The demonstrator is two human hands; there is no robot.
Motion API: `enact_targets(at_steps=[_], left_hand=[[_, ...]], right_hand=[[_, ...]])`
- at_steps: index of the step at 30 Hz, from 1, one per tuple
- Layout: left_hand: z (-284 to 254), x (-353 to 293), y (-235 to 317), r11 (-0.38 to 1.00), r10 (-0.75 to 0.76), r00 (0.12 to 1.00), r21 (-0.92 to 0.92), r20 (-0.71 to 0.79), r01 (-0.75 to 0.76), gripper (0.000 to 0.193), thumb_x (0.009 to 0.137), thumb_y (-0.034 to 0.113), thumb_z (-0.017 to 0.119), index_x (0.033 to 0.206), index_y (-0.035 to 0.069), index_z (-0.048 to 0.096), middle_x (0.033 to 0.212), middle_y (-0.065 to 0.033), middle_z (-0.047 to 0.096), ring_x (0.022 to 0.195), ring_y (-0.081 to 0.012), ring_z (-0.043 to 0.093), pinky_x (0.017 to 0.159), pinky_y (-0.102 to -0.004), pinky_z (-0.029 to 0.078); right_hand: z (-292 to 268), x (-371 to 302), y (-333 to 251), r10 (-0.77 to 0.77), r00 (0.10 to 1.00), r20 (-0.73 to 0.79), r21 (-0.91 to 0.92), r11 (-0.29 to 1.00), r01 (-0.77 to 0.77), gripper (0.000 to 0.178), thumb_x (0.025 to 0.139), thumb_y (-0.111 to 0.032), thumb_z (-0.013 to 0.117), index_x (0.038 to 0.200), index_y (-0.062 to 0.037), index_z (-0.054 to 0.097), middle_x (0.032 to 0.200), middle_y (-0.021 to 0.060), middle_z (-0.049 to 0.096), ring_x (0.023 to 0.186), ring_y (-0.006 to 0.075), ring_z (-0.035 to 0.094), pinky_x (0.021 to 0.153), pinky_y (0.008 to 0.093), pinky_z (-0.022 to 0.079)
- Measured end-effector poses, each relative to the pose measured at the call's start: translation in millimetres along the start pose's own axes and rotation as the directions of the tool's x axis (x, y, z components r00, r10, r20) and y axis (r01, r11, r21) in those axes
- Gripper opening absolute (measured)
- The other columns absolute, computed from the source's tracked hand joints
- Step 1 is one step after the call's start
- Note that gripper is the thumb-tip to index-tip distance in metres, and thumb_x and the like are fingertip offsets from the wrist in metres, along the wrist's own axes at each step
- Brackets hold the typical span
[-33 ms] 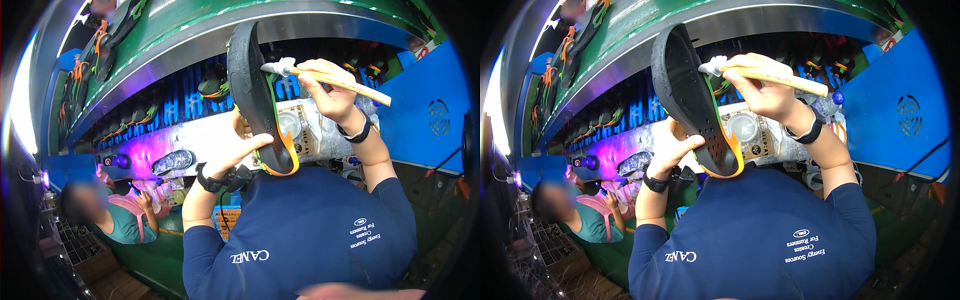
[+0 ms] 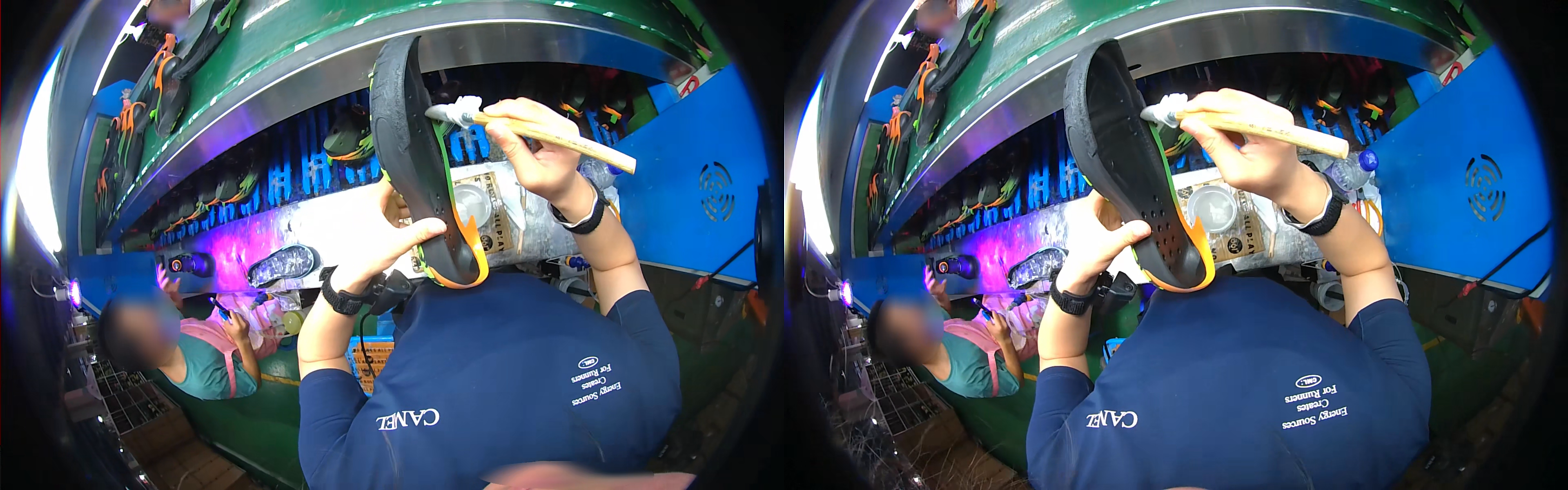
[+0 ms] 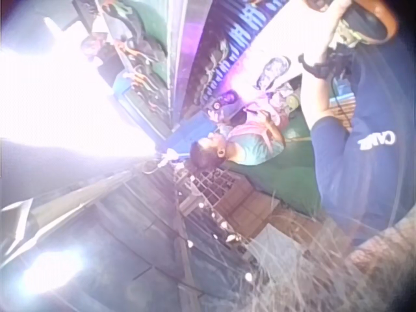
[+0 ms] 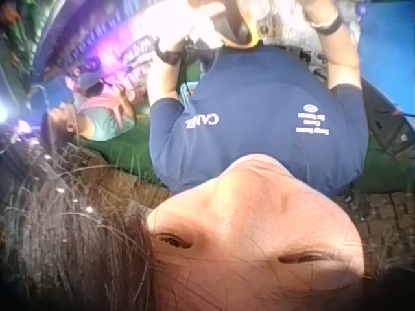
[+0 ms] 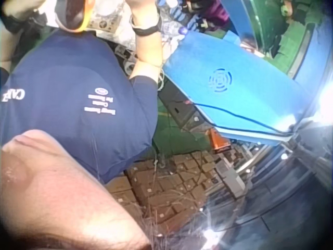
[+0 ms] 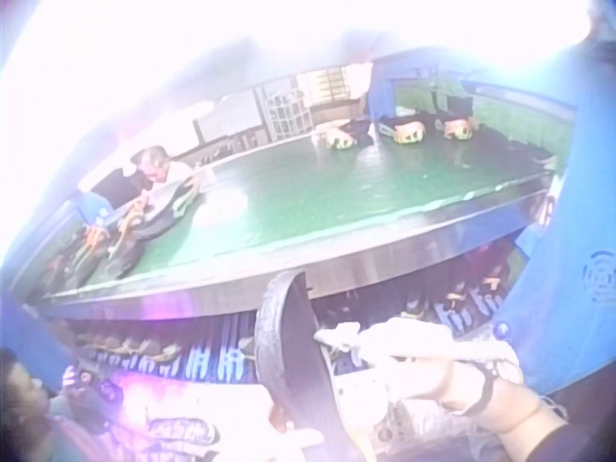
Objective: The person takes a shoe sole from a conveyor belt, applies a liquid to its edges with a brush, and places it back onto the belt, repeating the process for several soles.
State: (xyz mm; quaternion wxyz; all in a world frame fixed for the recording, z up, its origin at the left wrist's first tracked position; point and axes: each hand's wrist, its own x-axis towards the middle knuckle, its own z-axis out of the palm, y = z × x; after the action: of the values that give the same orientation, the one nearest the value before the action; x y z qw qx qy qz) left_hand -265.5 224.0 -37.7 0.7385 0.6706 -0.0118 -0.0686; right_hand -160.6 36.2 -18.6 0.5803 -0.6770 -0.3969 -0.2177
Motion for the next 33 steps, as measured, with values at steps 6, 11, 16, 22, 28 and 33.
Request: enact_targets(at_steps=[6,11,16,22,28,33], left_hand=[[9.4,10.9,14.3,0.992,0.048,0.998,-0.117,-0.026,-0.051,0.062,0.067,0.007,0.066,0.119,0.003,0.031,0.109,-0.0104,0.045,0.100,-0.0193,0.045,0.088,-0.0328,0.035],[24.7,58.5,62.5,0.986,-0.011,0.976,-0.161,0.217,0.047,0.065,0.077,0.045,0.048,0.122,0.003,0.032,0.120,-0.0113,0.042,0.106,-0.0226,0.044,0.091,-0.0346,0.034],[94.5,193.2,119.6,0.705,-0.275,0.743,-0.397,0.611,0.588,0.045,0.082,0.033,0.044,0.115,0.002,0.041,0.112,-0.0148,0.048,0.100,-0.0249,0.049,0.083,-0.0406,0.042],[211.8,345.5,154.1,0.987,-0.150,0.935,-0.009,0.322,0.162,0.050,0.086,0.026,0.040,0.120,-0.006,0.021,0.114,-0.0294,0.038,0.099,-0.0391,0.047,0.078,-0.0387,0.047],[95.2,304.5,151.3,0.925,-0.065,0.951,0.377,0.302,-0.056,0.034,0.083,0.020,0.046,0.107,-0.004,0.042,0.095,-0.0187,0.055,0.080,-0.0244,0.059,0.065,-0.0305,0.052],[-95.4,245.9,178.2,0.800,0.029,0.887,0.542,-0.462,0.256,0.038,0.078,0.023,0.053,0.098,-0.008,0.046,0.077,-0.0194,0.057,0.059,-0.0248,0.059,0.047,-0.0325,0.051]], right_hand=[[-41.6,-22.7,-16.5,0.048,0.998,0.030,0.058,0.997,-0.050,0.005,0.070,0.003,0.055,0.074,0.0055,0.057,0.064,0.0102,0.057,0.052,0.0126,0.052,0.045,0.0221,0.040],[-121.1,-75.7,-43.6,0.274,0.863,-0.424,0.218,0.956,-0.196,0.019,0.078,-0.009,0.051,0.089,0.0061,0.051,0.061,0.0075,0.051,0.047,0.0057,0.043,0.040,0.0172,0.033],[-160.3,-143.9,-83.0,0.327,0.653,-0.683,0.122,0.933,-0.340,0.018,0.079,-0.010,0.050,0.090,0.0045,0.049,0.061,0.0051,0.048,0.046,0.0050,0.039,0.040,0.0151,0.031],[-172.7,-182.9,-115.7,0.277,0.521,-0.808,0.050,0.912,-0.407,0.018,0.080,-0.012,0.049,0.090,0.0028,0.050,0.060,0.0033,0.046,0.045,0.0039,0.037,0.038,0.0150,0.027],[-176.7,-191.5,-96.7,0.368,0.508,-0.779,0.154,0.897,-0.414,0.018,0.080,-0.012,0.049,0.090,0.0029,0.049,0.058,0.0029,0.046,0.045,0.0042,0.037,0.041,0.0151,0.029],[-167.6,-168.8,-58.0,0.433,0.610,-0.664,0.232,0.895,-0.382,0.016,0.080,-0.008,0.046,0.092,0.0022,0.049,0.058,0.0023,0.045,0.044,0.0043,0.036,0.041,0.0161,0.028]])
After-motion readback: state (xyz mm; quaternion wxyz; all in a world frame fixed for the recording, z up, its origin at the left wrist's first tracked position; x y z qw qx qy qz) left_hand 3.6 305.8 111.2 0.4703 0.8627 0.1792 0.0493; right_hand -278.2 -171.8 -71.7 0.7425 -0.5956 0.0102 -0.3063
